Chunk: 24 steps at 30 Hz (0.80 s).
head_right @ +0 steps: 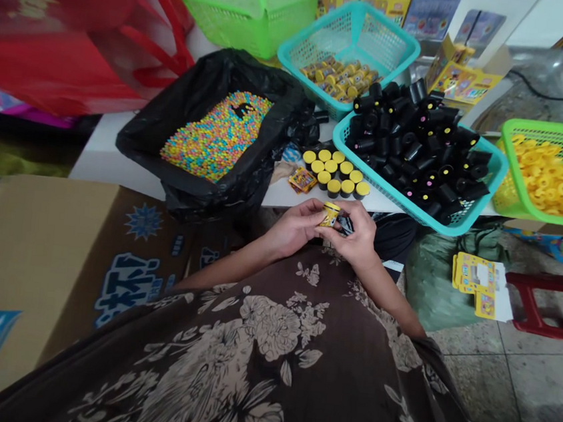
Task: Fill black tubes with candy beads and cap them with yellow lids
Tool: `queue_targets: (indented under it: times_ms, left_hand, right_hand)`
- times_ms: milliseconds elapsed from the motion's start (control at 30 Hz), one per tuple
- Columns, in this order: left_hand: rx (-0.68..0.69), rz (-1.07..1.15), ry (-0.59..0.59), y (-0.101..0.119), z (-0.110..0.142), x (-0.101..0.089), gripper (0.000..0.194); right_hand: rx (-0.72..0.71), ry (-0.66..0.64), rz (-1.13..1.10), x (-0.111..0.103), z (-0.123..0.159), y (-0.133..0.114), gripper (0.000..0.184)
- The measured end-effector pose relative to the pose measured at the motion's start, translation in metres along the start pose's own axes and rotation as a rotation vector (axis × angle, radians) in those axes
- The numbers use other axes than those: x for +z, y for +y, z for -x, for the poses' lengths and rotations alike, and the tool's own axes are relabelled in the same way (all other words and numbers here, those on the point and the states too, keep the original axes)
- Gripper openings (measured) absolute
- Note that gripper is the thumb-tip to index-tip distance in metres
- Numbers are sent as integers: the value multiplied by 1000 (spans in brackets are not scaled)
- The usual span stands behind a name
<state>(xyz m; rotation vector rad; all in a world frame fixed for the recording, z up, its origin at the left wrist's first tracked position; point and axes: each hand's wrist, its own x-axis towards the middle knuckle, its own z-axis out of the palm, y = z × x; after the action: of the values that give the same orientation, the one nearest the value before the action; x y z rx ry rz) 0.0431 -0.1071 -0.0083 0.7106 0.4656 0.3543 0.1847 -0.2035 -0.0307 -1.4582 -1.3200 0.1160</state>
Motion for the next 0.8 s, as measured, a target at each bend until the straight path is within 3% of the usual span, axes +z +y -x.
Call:
queue_targets:
  times_ms: [167, 600, 800]
  left_hand:
    - [12, 3, -5, 0, 1, -1, 34]
    - [-116, 95, -181, -1, -5, -13, 31]
    - [1, 25, -10, -3, -9, -14, 24]
  right_hand:
    - [-68, 33, 47, 3, 1, 0, 48]
    - [-161, -13, 101, 0, -2, -3, 47]
    - [-172, -6, 110, 4, -2, 0, 49]
